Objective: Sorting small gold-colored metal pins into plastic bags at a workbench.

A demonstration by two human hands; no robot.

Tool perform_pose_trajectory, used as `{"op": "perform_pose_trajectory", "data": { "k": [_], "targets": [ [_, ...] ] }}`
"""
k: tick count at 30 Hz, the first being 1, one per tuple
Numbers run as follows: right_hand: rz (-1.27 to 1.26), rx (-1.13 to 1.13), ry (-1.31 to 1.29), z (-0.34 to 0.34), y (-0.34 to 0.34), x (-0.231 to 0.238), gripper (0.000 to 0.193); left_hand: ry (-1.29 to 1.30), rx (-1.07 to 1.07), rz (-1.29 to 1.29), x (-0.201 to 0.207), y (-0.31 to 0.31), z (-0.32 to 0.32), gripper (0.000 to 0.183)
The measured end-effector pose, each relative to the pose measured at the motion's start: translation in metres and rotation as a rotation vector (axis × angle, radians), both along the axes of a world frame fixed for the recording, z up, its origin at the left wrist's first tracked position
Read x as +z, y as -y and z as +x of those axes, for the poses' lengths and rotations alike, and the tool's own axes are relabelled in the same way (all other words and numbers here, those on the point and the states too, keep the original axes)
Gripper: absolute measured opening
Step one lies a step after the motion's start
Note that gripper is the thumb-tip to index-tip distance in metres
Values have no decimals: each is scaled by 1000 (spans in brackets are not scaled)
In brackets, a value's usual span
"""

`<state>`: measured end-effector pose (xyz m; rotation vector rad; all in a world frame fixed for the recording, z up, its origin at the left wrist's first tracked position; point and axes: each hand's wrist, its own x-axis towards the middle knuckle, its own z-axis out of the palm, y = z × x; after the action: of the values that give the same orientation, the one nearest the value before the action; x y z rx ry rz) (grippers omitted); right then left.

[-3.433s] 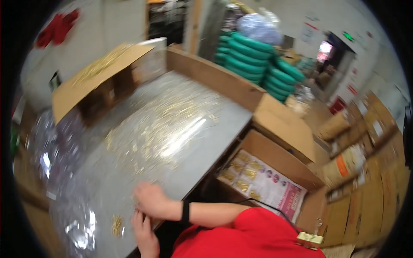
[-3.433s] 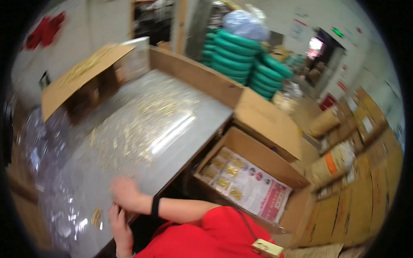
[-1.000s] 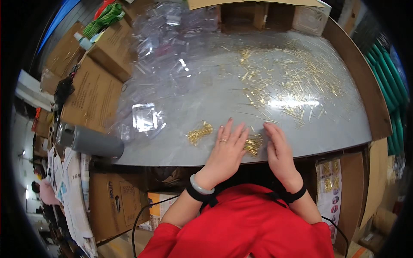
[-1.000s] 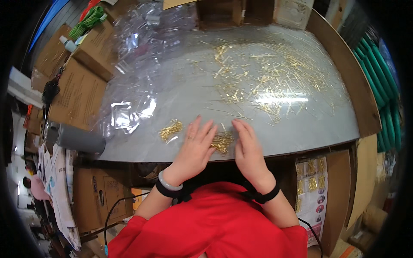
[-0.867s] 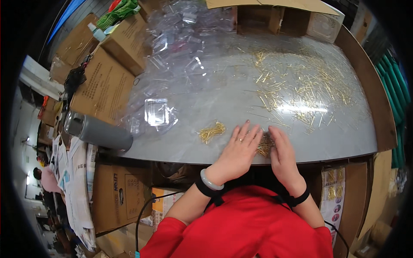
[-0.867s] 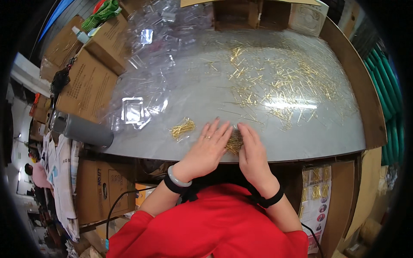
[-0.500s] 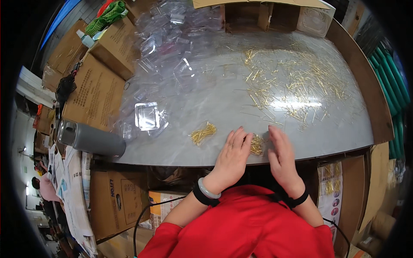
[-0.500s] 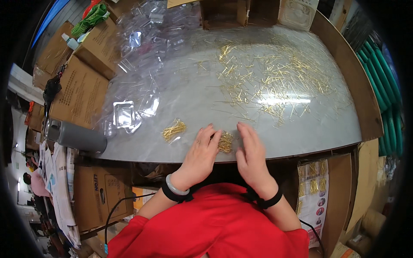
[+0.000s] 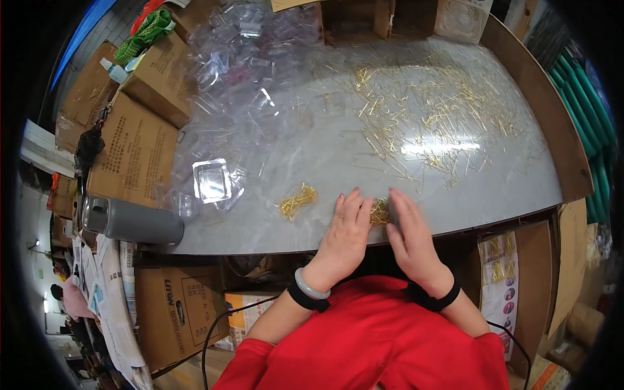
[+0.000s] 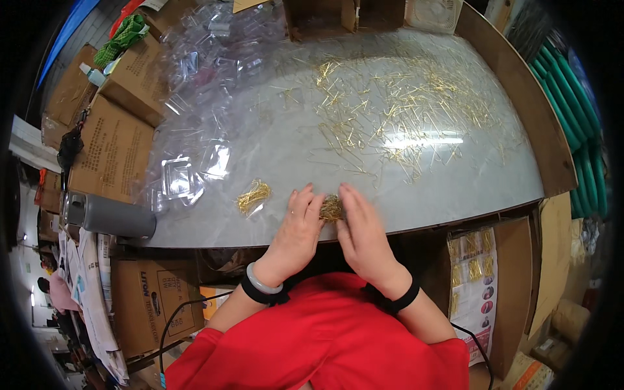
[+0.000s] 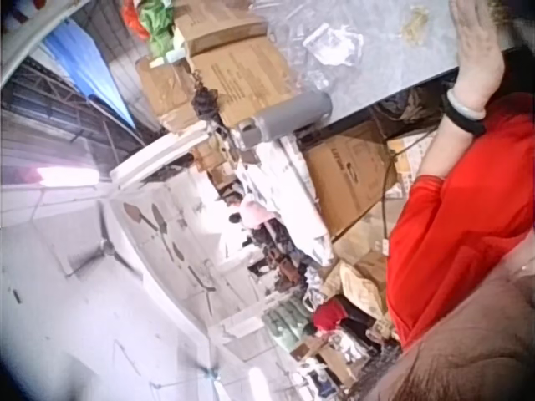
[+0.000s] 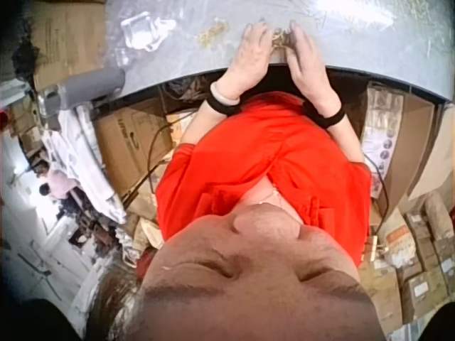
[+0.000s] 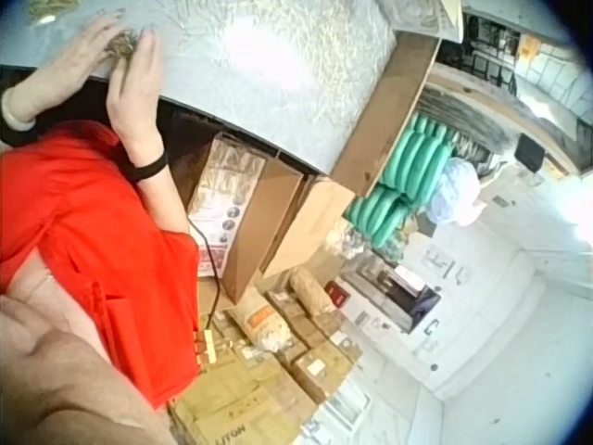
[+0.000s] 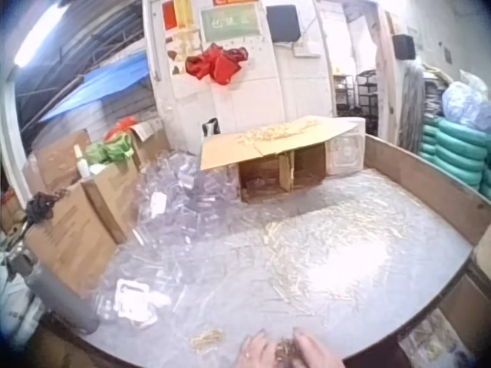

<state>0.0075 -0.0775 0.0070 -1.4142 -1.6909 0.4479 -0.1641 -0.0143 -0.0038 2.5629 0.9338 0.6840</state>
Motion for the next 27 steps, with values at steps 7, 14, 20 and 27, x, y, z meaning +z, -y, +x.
{"op": "perform_pose_trajectory", "data": {
  "k": [7,14,20,27],
  "targets": [
    [116,22,403,-14,-14,-8,51,31,17,-16,-2,1,-4,63],
    [119,24,449,-12,-14,-8,45,79,1,-151,9,12,-17,65],
    [96,8,355,-20,-11,5,52,-35,110,70,1,21,-2,59],
    [165,-42,438,-21,-14,-9,48,148,63,-123,4,21,-13,53]
  ]
}}
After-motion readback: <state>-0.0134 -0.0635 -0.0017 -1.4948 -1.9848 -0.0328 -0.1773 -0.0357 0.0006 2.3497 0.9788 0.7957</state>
